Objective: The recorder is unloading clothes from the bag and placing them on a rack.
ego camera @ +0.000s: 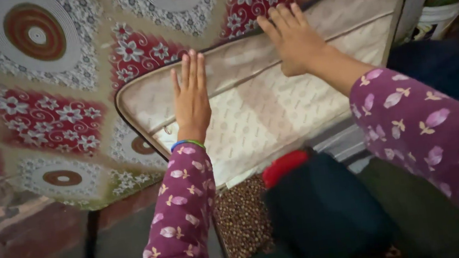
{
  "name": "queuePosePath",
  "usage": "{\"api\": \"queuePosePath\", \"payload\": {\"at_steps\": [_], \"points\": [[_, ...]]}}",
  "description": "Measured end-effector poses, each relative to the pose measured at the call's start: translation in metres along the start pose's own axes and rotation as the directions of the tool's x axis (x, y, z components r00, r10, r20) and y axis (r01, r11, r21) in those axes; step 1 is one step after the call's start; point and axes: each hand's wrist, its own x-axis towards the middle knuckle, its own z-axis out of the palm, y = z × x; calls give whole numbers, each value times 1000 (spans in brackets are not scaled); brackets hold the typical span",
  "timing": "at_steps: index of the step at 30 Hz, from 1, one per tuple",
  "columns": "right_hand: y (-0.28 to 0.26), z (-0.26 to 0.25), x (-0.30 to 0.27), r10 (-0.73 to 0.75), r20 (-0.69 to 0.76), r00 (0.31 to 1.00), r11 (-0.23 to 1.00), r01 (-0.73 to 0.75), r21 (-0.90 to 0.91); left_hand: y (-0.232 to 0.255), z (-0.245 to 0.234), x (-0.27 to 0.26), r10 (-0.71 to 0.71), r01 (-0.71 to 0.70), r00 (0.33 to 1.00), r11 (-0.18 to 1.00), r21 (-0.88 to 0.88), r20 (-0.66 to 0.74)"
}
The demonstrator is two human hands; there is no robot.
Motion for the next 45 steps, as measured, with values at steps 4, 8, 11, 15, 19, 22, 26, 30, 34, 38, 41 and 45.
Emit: {"api": "queuePosePath", "payload": {"at_steps": [4, 8, 11, 15, 19, 22, 26, 30, 34, 38, 41, 45], "points": [[-8, 8, 19, 36, 14, 999, 999, -37, 16, -3, 28, -1, 23, -24, 997, 1000, -4, -67], [-16, 1, 20, 100, 111, 989, 992, -108, 70, 17, 35, -10, -10, 10, 1000, 1000, -13, 24], [-11, 17, 13, 82, 201, 976, 994, -94, 49, 41, 45, -13, -13, 15, 998, 999, -30, 68], [-3, 39, -29, 84, 272, 959, 996, -87, -2, 74, 61, -10, -40, 54, 992, 992, -114, 119], [-18, 43, -84, 120, 373, 920, 987, -150, 54, 118, 50, -29, -56, 67, 996, 983, -171, 72], [-39, 54, -128, 79, 464, 882, 992, -114, 49, 146, 29, -67, -23, 67, 986, 961, -267, 163], [-72, 64, -186, 50, 548, 835, 978, -151, 142, 176, 24, -134, -38, 107, 973, 949, -296, 229], [-108, 70, -240, 35, 632, 774, 944, -234, 234, 201, 4, -197, -57, 222, 905, 909, -353, 421], [-137, 78, -294, 30, 643, 765, 925, -265, 272, 229, -11, -260, -42, 223, 905, 895, -386, 424], [-161, 95, -365, 86, 702, 707, 823, -447, 350, 262, -18, -315, -16, 310, 841, 833, -458, 540], [-173, 90, -399, 129, 617, 776, 769, -471, 432, 271, -24, -333, 0, 335, 808, 822, -460, 590], [-182, 89, -420, 240, 489, 839, 732, -487, 476, 272, -28, -344, 22, 258, 825, 874, -412, 564]]}}
